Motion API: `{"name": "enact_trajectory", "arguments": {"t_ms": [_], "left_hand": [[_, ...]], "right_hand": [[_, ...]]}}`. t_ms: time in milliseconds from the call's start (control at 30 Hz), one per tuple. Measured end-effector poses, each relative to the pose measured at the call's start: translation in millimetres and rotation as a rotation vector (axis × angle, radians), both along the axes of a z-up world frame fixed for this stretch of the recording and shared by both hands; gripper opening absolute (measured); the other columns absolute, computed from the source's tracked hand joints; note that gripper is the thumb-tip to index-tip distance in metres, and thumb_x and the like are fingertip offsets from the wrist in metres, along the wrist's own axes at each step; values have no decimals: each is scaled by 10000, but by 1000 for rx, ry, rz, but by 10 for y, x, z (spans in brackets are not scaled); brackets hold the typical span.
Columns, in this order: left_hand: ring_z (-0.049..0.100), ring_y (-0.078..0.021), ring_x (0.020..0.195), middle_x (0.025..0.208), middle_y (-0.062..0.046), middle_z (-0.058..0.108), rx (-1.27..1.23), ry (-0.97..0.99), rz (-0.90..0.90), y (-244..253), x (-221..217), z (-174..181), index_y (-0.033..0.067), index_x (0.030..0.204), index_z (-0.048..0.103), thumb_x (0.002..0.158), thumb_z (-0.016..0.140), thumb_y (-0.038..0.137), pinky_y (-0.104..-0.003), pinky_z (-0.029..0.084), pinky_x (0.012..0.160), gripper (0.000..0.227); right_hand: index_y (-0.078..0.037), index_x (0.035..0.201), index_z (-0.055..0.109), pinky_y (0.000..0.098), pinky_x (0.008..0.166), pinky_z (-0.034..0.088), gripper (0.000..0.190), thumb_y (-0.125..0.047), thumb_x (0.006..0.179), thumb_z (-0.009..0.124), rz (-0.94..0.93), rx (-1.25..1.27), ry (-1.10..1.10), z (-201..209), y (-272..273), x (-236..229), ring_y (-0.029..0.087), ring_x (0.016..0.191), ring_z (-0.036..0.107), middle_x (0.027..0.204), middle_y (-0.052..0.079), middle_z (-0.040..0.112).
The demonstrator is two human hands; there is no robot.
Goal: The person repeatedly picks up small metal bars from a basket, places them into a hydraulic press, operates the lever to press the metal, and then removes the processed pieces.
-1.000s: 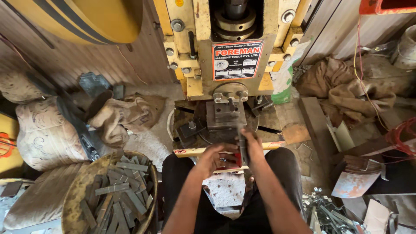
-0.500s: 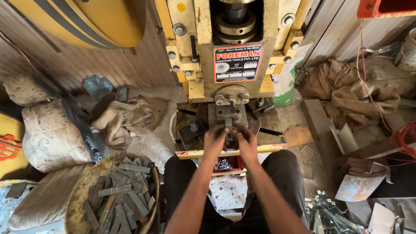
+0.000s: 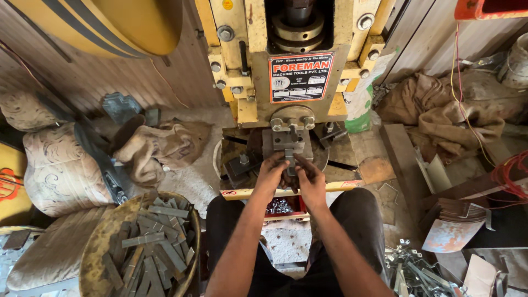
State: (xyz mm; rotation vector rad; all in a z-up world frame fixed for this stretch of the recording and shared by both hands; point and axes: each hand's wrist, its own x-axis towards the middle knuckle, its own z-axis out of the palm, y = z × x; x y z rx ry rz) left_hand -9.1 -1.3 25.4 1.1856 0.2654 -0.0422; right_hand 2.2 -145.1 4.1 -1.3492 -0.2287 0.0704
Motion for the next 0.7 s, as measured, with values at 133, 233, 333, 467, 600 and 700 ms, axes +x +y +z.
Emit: {"name": "enact_trajectory", "arguments": {"t_ms": [133,233,333,467,600,700], "left_hand": [[539,-131,419,588,-55,611,-7,28,7,-3,-3,14,1,1291,619,965,631,109,-290,385,390,343],[517,-132,404,569,-62,592,-29,-24,-20,1,-11,35,-34,1287,628,976,628,111,-286,375,385,343],[524,-135,398,565,-61,601,-9,14,-13,1,-15,60,-11,1295,627,968,621,115,-288,381,384,351],[520,-131,402,580,-64,611,-18,27,-7,8,-8,27,-15,1287,631,971,629,114,-286,383,387,341],[512,-128,404,621,-58,627,-35,-6,10,8,25,-166,-14,1256,649,971,650,118,-290,383,388,315],[614,-83,570,803,-13,716,3,-55,83,-46,109,-300,-6,1261,670,966,701,86,-283,463,489,311]], "right_hand": [[6,1376,631,244,467,449,380,-40,1013,527,8,48,123,30,5,-31,69,595,552,937,51,677],[11,1381,636,246,466,451,380,-41,1020,529,7,47,129,65,16,-18,73,595,561,899,62,665],[12,1386,636,245,466,450,378,-45,1026,534,0,37,136,71,21,-42,75,590,556,876,70,669],[12,1376,627,244,473,461,380,-46,1011,536,-15,17,133,76,25,-34,69,621,577,924,45,683],[30,1384,625,237,521,473,368,-47,1033,544,-18,29,76,-17,25,-10,68,658,581,933,43,688],[29,1381,602,262,484,467,382,-71,1020,526,-17,80,169,-8,58,25,92,635,606,887,55,689]]}}
